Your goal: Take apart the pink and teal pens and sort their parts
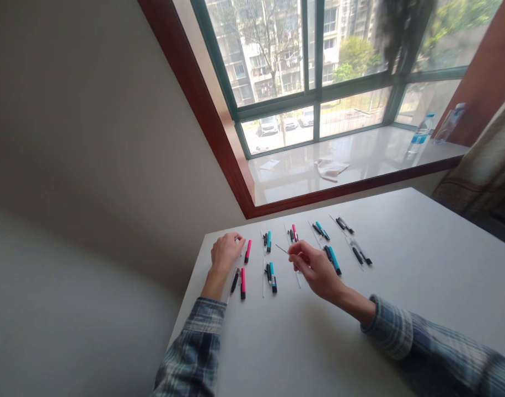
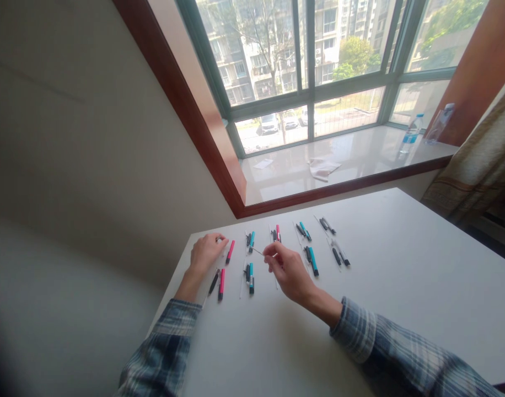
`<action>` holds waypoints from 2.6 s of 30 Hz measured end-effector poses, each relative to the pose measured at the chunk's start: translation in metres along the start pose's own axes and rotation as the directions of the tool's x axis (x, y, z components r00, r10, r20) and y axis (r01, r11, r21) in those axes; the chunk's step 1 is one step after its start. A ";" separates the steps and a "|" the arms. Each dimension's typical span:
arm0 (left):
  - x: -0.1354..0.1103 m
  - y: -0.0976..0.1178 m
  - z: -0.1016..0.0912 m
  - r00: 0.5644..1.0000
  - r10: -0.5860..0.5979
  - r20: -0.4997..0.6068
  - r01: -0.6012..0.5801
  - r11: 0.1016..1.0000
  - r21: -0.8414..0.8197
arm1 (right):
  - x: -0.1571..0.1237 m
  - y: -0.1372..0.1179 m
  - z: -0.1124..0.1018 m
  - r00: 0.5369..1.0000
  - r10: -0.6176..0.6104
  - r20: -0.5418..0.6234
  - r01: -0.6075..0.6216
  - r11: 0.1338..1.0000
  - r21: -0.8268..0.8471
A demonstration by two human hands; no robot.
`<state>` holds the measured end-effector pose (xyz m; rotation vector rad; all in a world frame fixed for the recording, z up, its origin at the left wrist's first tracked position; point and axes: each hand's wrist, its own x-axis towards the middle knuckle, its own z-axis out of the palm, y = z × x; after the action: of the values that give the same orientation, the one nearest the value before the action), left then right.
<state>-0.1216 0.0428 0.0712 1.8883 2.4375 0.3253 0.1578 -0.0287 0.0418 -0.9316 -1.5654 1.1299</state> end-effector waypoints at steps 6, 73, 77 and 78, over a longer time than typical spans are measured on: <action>-0.013 -0.027 -0.024 0.997 -0.019 0.075 0.071 0.612 -0.787 | 0.003 0.005 -0.002 0.997 0.073 -0.013 -0.071 0.995 0.072; -0.084 0.039 -0.023 0.919 0.345 0.190 -0.029 0.540 -0.841 | -0.002 0.003 -0.001 0.985 -0.171 -0.004 0.168 0.970 -0.173; -0.084 0.039 -0.024 0.912 0.368 0.181 -0.056 0.548 -0.834 | -0.002 0.002 0.000 0.984 -0.181 -0.011 0.176 0.968 -0.179; -0.084 0.039 -0.024 0.911 0.372 0.176 -0.064 0.549 -0.833 | -0.002 0.002 0.000 0.983 -0.181 -0.011 0.177 0.968 -0.180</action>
<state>-0.0666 -0.0318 0.0940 1.5912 1.3832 0.8798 0.1587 -0.0298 0.0393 -0.8981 -1.7124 0.8572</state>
